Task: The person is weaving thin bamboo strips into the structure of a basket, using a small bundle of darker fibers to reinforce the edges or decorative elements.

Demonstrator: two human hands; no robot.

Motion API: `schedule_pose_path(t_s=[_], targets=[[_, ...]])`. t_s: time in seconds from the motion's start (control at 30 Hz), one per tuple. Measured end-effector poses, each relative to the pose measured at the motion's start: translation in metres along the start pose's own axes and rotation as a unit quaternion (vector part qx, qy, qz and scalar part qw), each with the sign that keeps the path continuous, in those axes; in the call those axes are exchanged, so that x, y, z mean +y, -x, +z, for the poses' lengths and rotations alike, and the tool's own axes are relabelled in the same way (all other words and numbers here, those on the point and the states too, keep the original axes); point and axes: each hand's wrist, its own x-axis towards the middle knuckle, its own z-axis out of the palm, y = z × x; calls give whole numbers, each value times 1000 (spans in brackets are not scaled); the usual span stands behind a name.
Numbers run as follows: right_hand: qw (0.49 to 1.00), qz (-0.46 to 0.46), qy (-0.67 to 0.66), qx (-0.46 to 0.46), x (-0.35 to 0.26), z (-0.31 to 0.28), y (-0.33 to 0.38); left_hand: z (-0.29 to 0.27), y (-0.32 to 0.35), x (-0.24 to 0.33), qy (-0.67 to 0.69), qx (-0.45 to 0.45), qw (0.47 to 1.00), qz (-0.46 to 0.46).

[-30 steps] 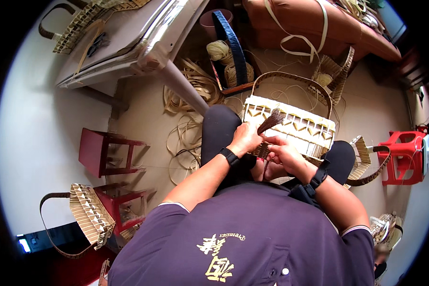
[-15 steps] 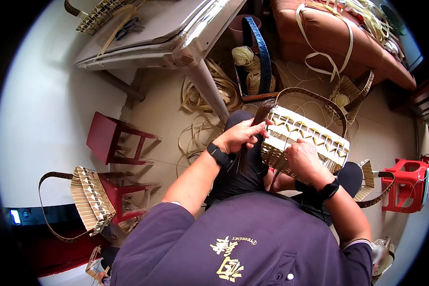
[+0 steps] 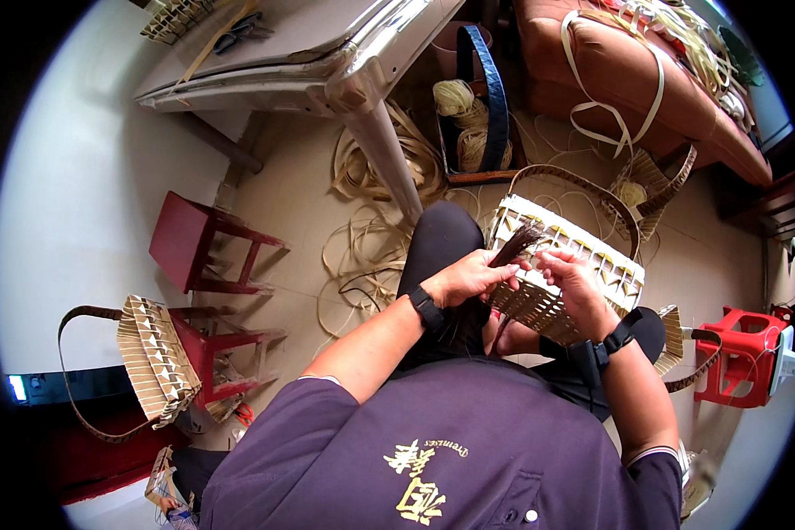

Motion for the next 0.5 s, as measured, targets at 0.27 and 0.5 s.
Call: schedule_pose_path(t_s=[0.27, 0.5], targets=[[999, 17, 13, -24, 3, -10, 4, 0, 8, -9, 20, 17, 999, -23], [995, 10, -80, -58, 4, -17, -4, -10, 16, 4, -3, 106, 994, 36]])
